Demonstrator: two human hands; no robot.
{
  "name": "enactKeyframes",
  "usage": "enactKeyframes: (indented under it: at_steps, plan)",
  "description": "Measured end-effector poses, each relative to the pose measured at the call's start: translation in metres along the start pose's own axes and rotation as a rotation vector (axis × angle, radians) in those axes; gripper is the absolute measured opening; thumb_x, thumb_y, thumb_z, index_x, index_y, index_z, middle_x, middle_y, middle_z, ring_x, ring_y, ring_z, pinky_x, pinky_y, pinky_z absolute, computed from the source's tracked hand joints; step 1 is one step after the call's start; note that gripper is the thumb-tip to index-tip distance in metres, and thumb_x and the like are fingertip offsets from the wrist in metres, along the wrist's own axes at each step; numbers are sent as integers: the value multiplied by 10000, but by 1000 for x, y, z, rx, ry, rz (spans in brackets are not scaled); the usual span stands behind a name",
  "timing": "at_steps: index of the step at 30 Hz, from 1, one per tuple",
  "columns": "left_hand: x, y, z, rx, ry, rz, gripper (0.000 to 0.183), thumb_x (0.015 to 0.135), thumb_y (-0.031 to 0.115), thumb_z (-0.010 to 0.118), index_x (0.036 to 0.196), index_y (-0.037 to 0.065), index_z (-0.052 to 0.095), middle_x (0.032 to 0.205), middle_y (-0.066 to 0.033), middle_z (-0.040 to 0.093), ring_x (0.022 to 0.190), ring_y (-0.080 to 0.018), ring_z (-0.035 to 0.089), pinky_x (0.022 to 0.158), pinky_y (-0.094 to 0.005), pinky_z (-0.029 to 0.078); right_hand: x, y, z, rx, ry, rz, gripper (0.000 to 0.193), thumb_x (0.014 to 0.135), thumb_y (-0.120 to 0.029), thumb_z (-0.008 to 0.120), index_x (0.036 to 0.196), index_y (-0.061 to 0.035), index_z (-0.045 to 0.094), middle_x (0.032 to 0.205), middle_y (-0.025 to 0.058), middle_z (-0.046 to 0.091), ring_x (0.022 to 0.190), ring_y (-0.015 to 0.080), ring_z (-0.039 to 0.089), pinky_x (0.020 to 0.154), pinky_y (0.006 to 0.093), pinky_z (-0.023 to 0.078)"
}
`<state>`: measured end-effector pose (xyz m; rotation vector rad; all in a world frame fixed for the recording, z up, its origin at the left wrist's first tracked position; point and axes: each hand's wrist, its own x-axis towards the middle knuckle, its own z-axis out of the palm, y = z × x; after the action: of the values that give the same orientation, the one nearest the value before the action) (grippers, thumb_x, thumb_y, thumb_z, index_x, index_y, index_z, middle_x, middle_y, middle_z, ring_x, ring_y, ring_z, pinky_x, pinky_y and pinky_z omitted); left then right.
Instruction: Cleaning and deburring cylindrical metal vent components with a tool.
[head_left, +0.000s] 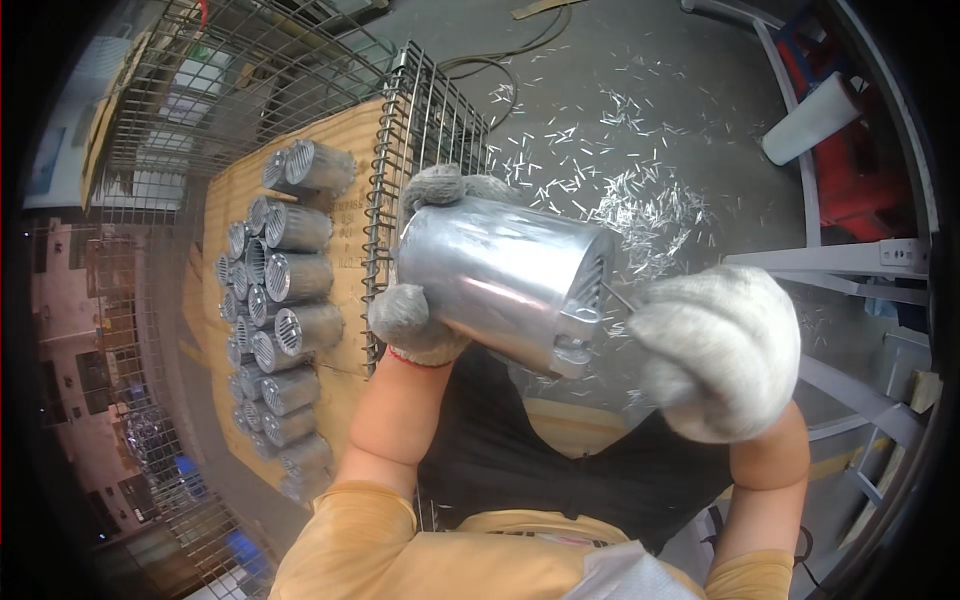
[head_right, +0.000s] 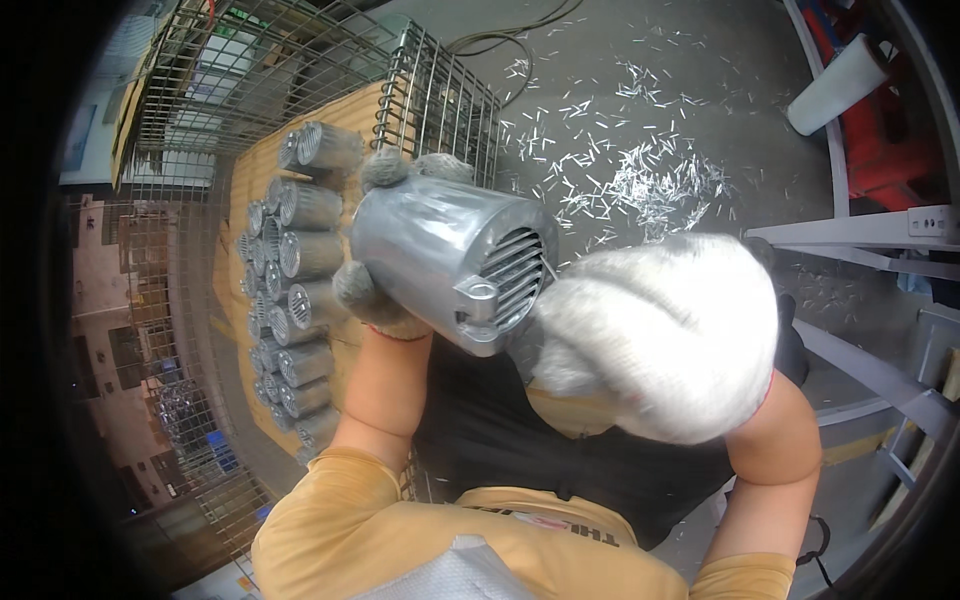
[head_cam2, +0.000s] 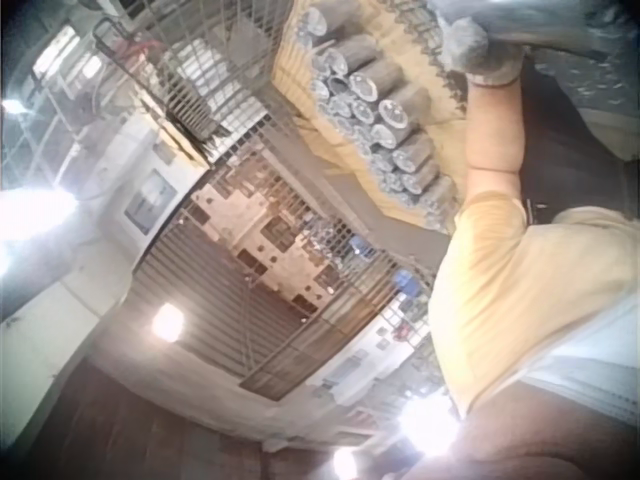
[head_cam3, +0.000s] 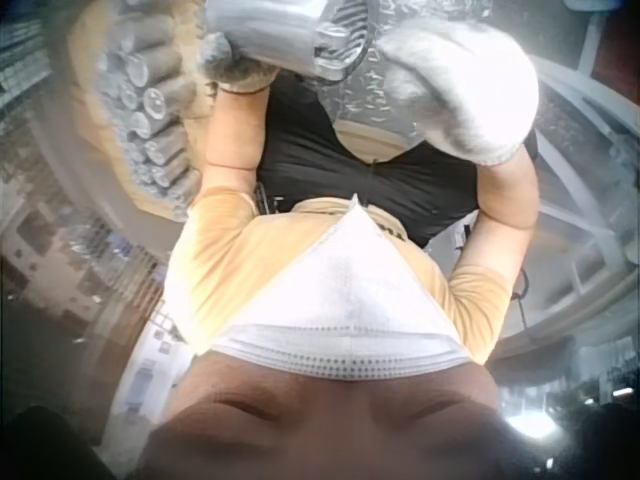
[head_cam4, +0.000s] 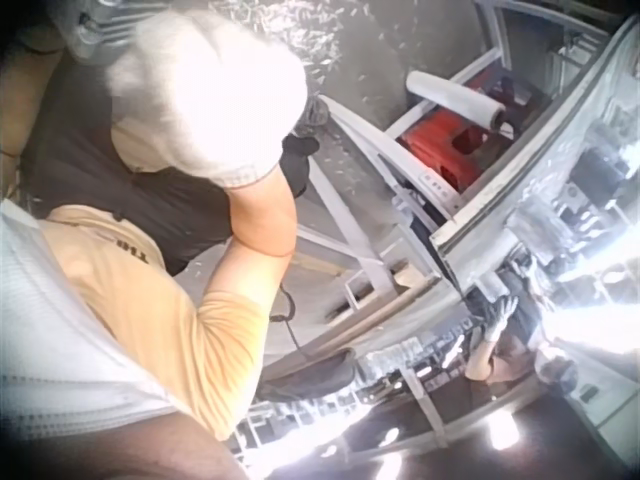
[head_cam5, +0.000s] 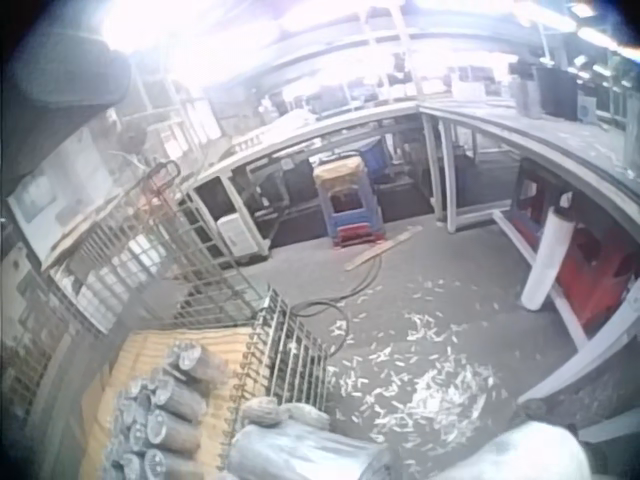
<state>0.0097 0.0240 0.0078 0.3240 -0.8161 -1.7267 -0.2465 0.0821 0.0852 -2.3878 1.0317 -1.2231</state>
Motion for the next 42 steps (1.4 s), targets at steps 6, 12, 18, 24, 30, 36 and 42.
enactKeyframes:
  at_steps: [6, 12, 18, 24, 30, 36, 42]
  plan:
    - [-10, 7, -1, 172, 72, -116, 972, 708, 515, 884, 1488, 195, 399, 1397, -194, 523, 1305, -417, 568, 1091, -585, 545, 1, -4, 22, 446, 251, 512, 45, 975, -78, 700, 948, -42, 696, 773, 70, 685, 616, 162, 657, 586, 302, 533]
    - [-2, 2, -13, 90, 89, 95, 1074, 719, 738, 809, 1515, 156, 383, 1448, -199, 509, 1309, -381, 573, 1104, -535, 547, -19, -7, 11, 923, 453, 580, 321, 1092, -344, 559, 1080, -30, 626, 964, 156, 691, 814, 286, 680, 737, 443, 588]
    - [-6, 1, -11, 118, 37, 61, 1143, 723, 806, 763, 1518, 73, 394, 1496, -223, 499, 1270, -382, 615, 1114, -519, 539, -36, -17, 8, 732, 241, 550, 278, 1018, -248, 649, 1071, 22, 690, 1019, 184, 736, 971, 336, 724, 798, 425, 596]
    - [-1, 2, -7, 51, -50, 28, 959, 705, 560, 917, 1462, 202, 450, 1444, -202, 513, 1320, -405, 569, 1083, -575, 547, -9, -6, -4, 142, -16, 132, 433, 662, -129, 777, 1094, -105, 768, 983, 121, 761, 886, 317, 748, 747, 397, 591]
    - [4, 6, -7, 27, -66, -19, 894, 719, 474, 936, 1429, 208, 463, 1421, -199, 526, 1300, -407, 581, 1053, -572, 570, -16, -1, -12, 225, -85, 122, 485, 693, -266, 832, 1145, -102, 772, 1059, 116, 759, 937, 311, 745, 846, 416, 584]
    - [2, 5, -5, -57, 9, -68, 941, 632, 345, 880, 1437, 136, 441, 1390, -177, 539, 1319, -384, 560, 1134, -548, 504, -6, -4, 3, 180, -19, 115, 249, 846, -129, 714, 1082, -57, 752, 977, 133, 763, 870, 302, 751, 771, 387, 575]
    - [0, 0, -12, 6, 0, -76, 942, 715, 477, 888, 1461, 110, 446, 1408, -167, 551, 1312, -341, 573, 1127, -493, 522, -10, -5, 27, 934, 263, 608, 145, 1027, 24, 529, 1055, 33, 671, 918, 136, 736, 747, 207, 718, 641, 335, 587]
